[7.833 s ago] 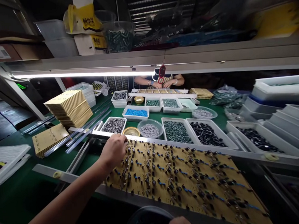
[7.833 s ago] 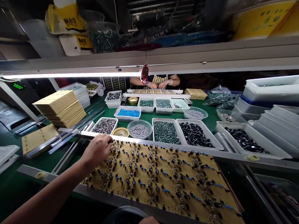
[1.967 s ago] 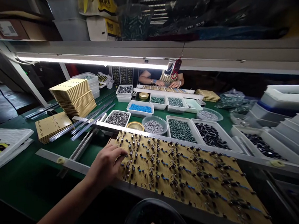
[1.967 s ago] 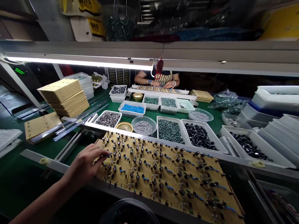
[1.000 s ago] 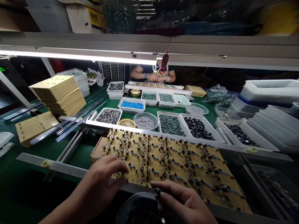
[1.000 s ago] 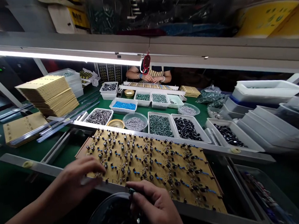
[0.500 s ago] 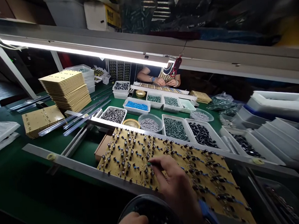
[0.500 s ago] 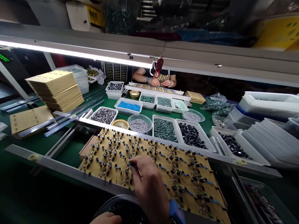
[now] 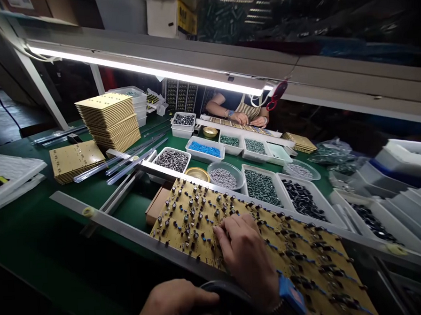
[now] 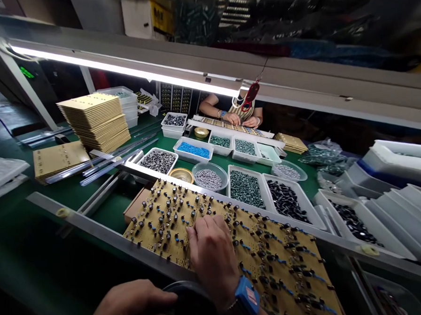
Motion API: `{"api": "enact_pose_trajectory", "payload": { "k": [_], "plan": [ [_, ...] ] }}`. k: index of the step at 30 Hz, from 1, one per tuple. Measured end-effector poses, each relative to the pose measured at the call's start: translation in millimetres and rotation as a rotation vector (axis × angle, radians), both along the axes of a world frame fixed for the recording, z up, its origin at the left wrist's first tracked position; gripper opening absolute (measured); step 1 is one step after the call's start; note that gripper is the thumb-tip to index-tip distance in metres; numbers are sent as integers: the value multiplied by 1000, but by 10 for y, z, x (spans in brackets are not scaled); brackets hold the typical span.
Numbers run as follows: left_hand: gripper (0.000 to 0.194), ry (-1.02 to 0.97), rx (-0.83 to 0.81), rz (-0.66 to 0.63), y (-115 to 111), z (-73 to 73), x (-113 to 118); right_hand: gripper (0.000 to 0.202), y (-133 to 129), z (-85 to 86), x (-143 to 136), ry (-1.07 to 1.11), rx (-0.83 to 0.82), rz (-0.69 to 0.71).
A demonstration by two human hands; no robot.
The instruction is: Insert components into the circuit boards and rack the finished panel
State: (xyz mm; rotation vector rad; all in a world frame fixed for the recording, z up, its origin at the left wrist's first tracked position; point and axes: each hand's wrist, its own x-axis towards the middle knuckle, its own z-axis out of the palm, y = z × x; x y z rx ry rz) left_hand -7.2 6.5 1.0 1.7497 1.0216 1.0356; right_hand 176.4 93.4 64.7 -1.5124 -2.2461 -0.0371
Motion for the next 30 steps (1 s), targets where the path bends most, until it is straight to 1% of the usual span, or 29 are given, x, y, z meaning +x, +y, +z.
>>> {"api": "enact_pose_trajectory", "payload": {
  "k": [2,3,4,5,7,9,12,14,16,19,22,24,26,28,30],
  "plan": [
    [29,-147,-338,98,-3,166,-104,26,6,22,-1,-11,-10,1],
    [32,-222,-454,125,2,247,-143,26,10,29,-2,-12,-19,1],
    [36,-292,-524,141,10,316,-172,26,15,33,-3,-13,-29,2],
    [39,-352,-557,141,19,367,-190,26,21,33,-4,-12,-35,2],
    [40,-431,-563,125,39,407,-203,26,34,29,-8,-14,-35,3],
    [40,-484,-589,98,55,390,-202,26,45,26,-14,-25,-22,10],
    [39,-610,-691,76,70,364,-211,25,57,32,-23,-43,-14,28],
    [45,-683,-744,80,81,385,-228,24,59,41,-28,-54,-9,33],
    [49,-709,-773,82,95,425,-245,23,56,46,-33,-74,6,31],
    [41,-744,-814,71,119,471,-246,22,45,41,-38,-111,46,25],
    [36,-817,-853,71,141,470,-220,23,41,11,-42,-128,67,21],
    [33,-827,-853,63,153,450,-211,24,44,-9,-47,-131,70,14],
    [30,-712,-777,60,164,421,-224,23,39,-1,-50,-124,59,11],
    [25,-474,-588,98,184,388,-262,19,-1,50,-36,-81,54,4],
    [17,-218,-305,182,219,356,-314,16,-103,123,15,13,48,-9]
  ]
}}
